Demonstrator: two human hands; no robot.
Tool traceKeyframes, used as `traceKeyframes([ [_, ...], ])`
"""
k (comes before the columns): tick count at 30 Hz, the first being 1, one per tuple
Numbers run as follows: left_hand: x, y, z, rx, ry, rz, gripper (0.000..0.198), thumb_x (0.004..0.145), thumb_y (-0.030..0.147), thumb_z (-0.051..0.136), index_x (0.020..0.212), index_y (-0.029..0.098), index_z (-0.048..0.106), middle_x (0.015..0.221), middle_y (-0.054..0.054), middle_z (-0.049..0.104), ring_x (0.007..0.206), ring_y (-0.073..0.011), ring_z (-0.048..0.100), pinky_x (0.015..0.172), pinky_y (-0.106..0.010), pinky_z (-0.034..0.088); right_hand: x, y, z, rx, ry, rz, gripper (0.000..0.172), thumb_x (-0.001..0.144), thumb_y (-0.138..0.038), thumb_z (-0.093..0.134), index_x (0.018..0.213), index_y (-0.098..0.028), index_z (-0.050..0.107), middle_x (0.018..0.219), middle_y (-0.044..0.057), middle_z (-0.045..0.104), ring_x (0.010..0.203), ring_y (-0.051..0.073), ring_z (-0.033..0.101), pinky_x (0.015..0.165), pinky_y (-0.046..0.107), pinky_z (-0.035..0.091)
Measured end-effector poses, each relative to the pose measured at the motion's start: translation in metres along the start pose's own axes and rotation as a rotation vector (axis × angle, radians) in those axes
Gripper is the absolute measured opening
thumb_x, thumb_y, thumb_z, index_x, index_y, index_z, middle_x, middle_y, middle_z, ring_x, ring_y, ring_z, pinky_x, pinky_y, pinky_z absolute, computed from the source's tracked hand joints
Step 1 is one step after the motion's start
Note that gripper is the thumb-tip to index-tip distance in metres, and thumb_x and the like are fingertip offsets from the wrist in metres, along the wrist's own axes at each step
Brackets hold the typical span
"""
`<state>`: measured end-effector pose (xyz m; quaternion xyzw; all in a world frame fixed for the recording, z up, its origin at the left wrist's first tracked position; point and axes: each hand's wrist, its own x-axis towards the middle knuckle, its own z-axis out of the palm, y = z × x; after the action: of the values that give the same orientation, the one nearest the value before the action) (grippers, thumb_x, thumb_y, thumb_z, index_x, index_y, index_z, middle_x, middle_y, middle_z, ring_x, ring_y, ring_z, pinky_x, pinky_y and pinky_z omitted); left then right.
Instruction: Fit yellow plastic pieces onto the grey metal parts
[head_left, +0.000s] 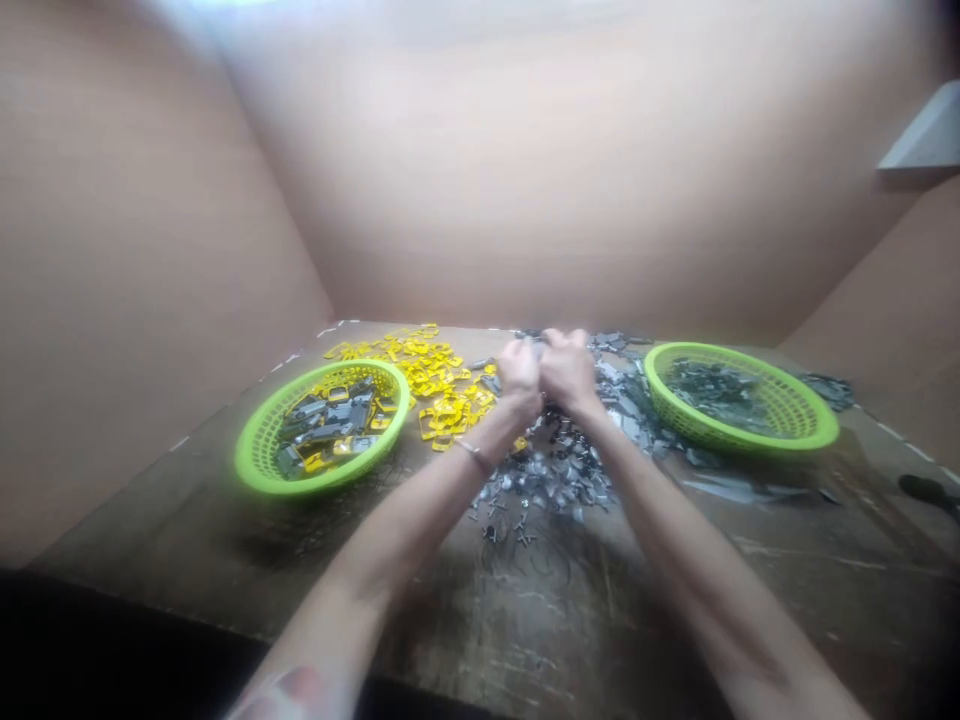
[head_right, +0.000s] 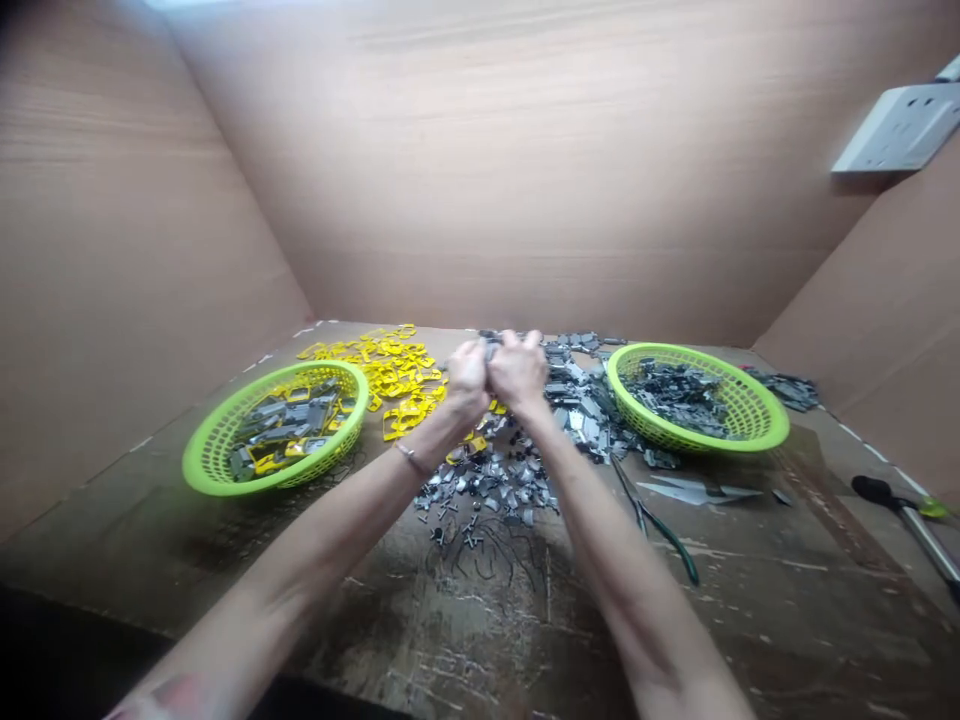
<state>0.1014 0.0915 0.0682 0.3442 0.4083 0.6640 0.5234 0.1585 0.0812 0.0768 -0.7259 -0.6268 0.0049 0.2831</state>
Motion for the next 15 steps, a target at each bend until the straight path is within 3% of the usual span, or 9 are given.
traceKeyframes([
  [3,0.013,-0.001,-0.054,-0.044,0.114,-0.025,0.012,0.068,0.016,0.045,0.056,0.014,0.046,0.052,0.003,0.048,0.047,-0.0047,0.043,0.051,-0.019,0.038,-0.015,-0.036,0.038,0.091,-0.138,-0.045,0.04,0.079,-0.039,0.022,0.102,-0.022,0.049,0.093,0.01,0.039,0.078,0.02,0.046,0.064,0.029,0.035],
  [7,0.023,-0.005,-0.097,-0.065,0.197,-0.005,0.013,0.066,0.013,0.045,0.053,0.014,0.043,0.049,0.005,0.045,0.046,-0.0042,0.043,0.05,-0.018,0.036,-0.027,-0.063,0.071,0.089,-0.233,-0.055,0.039,0.08,-0.038,0.021,0.103,-0.023,0.048,0.095,0.01,0.039,0.082,0.021,0.045,0.067,0.031,0.035],
  [11,0.032,-0.006,-0.116,-0.069,0.227,-0.006,0.012,0.064,0.018,0.049,0.055,0.014,0.044,0.049,0.005,0.044,0.049,-0.0044,0.044,0.052,-0.018,0.036,-0.028,-0.078,0.086,0.052,-0.217,-0.099,0.037,0.08,-0.036,0.022,0.103,-0.025,0.048,0.093,0.008,0.04,0.081,0.019,0.046,0.066,0.028,0.035],
  [15,0.038,-0.015,-0.11,-0.056,0.23,-0.015,0.015,0.061,0.022,0.053,0.054,0.013,0.044,0.049,0.005,0.044,0.049,-0.0047,0.043,0.051,-0.018,0.035,-0.02,-0.072,0.092,0.008,-0.21,-0.04,0.036,0.079,-0.034,0.023,0.104,-0.025,0.048,0.091,0.007,0.041,0.077,0.017,0.049,0.066,0.027,0.036],
])
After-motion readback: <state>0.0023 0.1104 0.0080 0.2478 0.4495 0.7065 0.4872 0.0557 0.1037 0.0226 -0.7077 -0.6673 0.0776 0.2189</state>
